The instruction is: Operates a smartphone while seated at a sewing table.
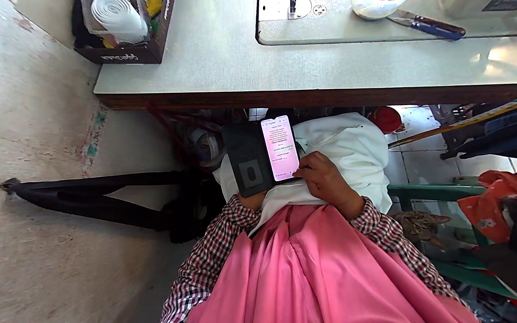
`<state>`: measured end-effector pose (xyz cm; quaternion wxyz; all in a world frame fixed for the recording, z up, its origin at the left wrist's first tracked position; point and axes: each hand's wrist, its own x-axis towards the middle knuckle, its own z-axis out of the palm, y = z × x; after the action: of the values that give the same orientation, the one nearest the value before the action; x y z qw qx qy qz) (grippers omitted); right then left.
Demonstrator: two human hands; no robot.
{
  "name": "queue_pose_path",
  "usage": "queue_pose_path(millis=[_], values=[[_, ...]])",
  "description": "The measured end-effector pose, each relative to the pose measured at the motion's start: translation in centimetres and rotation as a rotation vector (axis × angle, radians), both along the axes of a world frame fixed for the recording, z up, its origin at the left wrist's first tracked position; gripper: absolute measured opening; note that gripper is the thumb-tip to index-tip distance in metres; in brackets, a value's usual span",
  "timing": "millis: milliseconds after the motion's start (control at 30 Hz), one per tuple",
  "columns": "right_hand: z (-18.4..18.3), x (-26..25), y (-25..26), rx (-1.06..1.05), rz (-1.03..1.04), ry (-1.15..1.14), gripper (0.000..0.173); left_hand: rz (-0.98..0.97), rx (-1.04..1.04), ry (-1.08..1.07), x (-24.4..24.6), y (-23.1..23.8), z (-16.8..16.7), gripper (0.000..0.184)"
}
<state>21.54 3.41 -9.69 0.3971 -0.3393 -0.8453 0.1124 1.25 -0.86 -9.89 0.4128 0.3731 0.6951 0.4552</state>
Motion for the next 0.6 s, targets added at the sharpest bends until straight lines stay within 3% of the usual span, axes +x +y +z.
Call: queue_pose_path(millis=[167,333,600], values=[[-0.12,-0.01,0.02,-0.007,-0.006,0.018,0.024,0.177,0.077,-0.264,0.92,0.08,-0.47,0.012],[-0.16,0.02,0.06,-0.009,-0.002,0.022,0.023,0.121,0.007,-0.062,0.75,0.06,-0.05,0.018],[-0.21,0.02,0.10,-0.009,-0.010,0.030,0.024,0.159,0.063,-0.185,0.67,0.12,-0.82,0.014]])
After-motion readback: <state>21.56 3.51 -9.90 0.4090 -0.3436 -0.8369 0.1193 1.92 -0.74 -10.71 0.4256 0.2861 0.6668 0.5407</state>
